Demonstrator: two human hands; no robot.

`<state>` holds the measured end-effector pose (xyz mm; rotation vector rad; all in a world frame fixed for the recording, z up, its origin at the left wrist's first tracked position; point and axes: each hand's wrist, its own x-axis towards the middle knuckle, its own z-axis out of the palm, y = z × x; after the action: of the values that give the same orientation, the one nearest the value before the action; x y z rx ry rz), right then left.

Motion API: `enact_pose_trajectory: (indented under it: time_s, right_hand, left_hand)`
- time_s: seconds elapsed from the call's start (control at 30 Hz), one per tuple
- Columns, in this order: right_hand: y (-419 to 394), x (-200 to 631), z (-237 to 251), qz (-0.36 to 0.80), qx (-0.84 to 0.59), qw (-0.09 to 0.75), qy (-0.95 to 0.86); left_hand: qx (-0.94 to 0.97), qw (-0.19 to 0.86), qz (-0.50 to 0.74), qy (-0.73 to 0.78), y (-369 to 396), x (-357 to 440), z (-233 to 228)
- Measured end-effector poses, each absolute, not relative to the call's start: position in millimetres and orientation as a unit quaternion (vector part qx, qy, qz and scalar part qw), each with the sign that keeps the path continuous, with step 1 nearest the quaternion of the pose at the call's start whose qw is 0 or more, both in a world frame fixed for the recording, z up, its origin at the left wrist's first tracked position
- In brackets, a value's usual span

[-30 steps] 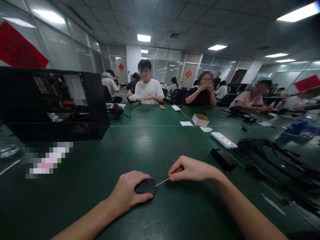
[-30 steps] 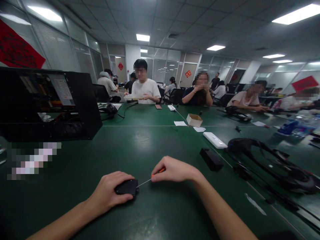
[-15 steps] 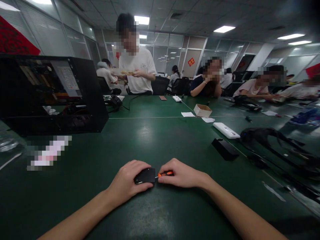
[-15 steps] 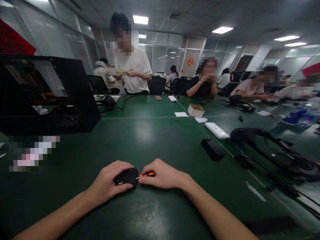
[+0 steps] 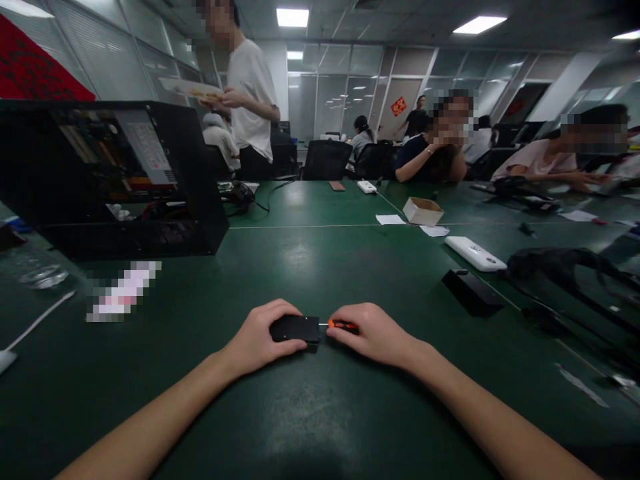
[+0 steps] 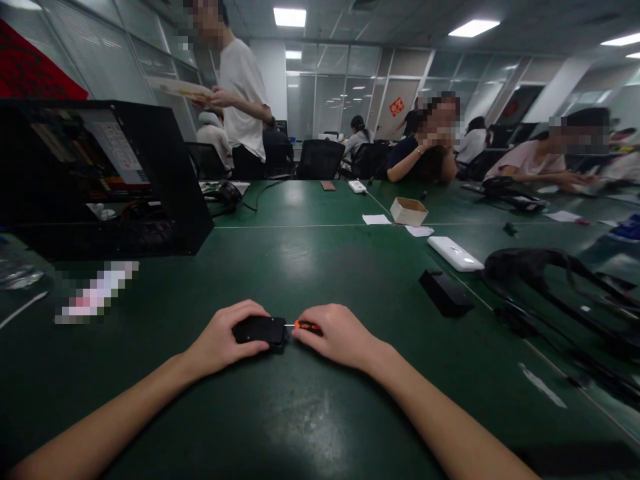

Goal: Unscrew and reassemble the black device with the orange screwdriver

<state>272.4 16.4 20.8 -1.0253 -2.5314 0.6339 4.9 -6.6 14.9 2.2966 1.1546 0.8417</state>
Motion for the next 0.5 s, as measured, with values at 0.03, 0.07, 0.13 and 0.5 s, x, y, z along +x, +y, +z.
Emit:
enact_pose_trajectory:
  time_s: [0.03,0.07,0.13,0.5]
  right_hand:
    - [14.2,268.6,17.6,0.219,-0.358,0.175,-0.891]
    - [12.3,265.2,14.7,0.216,-0.356,0.183,-0.89]
    - [10.0,260.6,10.3,0.214,-0.354,0.196,-0.889]
    - [19.3,275.9,19.8,0.118,-0.365,0.181,-0.905]
  left_hand:
    - [0.828,0.217,0.304,0.417,-6.9,5.3,14.5]
    - [0.828,0.217,0.304,0.419,-7.2,5.7,14.1]
    - [0.826,0.217,0.306,0.42,-7.6,5.8,13.5]
    - [0.825,0.25,0.246,0.442,2.9,-17.0,25.5]
